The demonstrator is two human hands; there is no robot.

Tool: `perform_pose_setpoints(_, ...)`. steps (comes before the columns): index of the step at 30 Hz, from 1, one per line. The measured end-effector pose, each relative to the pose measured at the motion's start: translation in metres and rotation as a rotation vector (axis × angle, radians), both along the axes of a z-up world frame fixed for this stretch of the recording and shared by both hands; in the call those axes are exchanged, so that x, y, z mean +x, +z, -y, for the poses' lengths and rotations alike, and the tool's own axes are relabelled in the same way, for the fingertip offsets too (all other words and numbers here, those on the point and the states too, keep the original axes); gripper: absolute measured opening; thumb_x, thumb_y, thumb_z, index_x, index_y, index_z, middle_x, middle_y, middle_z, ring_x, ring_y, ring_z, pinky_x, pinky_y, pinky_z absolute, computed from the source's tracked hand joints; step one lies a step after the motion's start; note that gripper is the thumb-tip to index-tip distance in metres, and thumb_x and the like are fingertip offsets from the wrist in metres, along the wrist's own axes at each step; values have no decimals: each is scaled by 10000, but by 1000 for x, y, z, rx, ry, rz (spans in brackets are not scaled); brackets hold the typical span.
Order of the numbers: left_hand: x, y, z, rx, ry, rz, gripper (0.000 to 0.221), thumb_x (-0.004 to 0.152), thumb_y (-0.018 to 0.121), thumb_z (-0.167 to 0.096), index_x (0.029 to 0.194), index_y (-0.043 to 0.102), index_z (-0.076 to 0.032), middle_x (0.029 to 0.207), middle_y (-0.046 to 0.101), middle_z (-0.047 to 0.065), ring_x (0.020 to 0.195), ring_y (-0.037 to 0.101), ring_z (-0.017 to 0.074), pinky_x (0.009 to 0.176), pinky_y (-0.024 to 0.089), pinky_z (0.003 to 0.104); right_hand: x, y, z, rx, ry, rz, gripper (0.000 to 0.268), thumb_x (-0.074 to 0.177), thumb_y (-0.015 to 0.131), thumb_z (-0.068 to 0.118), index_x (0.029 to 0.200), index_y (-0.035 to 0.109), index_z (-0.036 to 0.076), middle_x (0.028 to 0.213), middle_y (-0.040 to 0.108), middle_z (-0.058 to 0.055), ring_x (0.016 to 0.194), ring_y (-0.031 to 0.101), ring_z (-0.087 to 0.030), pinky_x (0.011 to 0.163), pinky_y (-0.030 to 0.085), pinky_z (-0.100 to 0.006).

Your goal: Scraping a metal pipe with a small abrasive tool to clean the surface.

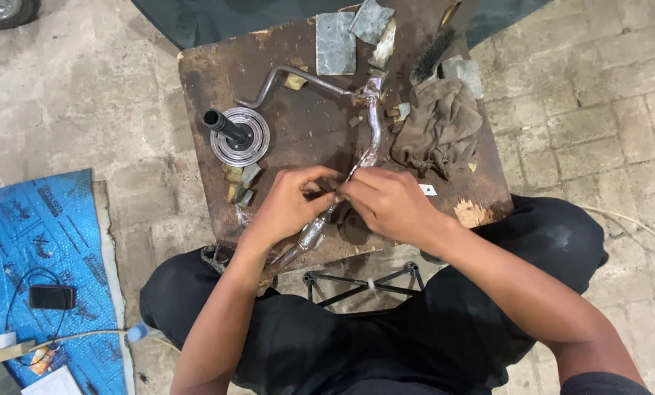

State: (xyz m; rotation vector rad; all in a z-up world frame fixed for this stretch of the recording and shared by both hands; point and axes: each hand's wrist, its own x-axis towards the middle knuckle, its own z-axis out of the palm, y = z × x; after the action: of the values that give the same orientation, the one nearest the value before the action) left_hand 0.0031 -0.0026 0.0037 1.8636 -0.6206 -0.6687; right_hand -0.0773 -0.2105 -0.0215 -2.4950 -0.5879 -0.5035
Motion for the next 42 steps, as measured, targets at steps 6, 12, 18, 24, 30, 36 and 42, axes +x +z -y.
perform_pose_setpoints(6,-1,2,0,4,-3,10,321,825,763,-18,1142,765,-71,973,778,170,876,782,309,703,643,425,-4,21,-6,-2,-67,67,124,1005,621,82,921,712,92,773,601,-4,686,655,-199,546,545,-299)
perform_pose_setpoints(12,-1,0,-2,2,0,-19,303,840,760,-37,1141,759,-72,971,775,174,862,781,301,706,642,417,-2,-20,-4,-27,-108,162,124,991,638,106,875,675,127,736,564,22,648,641,-189,516,521,-298)
perform_pose_setpoints(18,0,2,-2,0,-2,-10,339,828,729,-13,1151,774,-104,970,784,153,876,778,313,751,641,435,-5,-4,-15,-88,-142,223,155,998,616,124,844,636,133,714,509,-2,639,629,-242,534,520,-364)
perform_pose_setpoints(24,2,-1,-2,-15,-29,28,326,822,752,-5,1140,770,-75,993,766,198,902,766,380,778,624,483,-9,3,-24,-55,-182,276,119,1011,598,113,930,685,119,771,538,-8,689,644,-244,569,535,-355)
perform_pose_setpoints(30,2,0,-2,-43,-59,62,321,846,745,-17,1163,762,-67,1006,759,195,936,752,389,809,605,488,-8,-13,-22,-50,-200,322,160,1014,586,102,879,671,108,746,533,-25,658,615,-267,541,512,-375)
perform_pose_setpoints(36,-2,1,-4,-64,-54,85,313,845,750,-16,1151,768,-81,993,761,180,969,743,361,831,597,466,-8,-10,-23,-85,-201,351,128,987,613,81,893,691,118,747,538,-18,669,619,-251,539,497,-362)
perform_pose_setpoints(42,-4,6,-4,-44,-42,71,285,868,731,-16,1150,761,-44,1022,766,198,1017,732,396,899,582,482,-7,19,-30,-61,-195,392,129,987,614,46,895,696,86,740,554,-50,660,616,-279,545,503,-357)
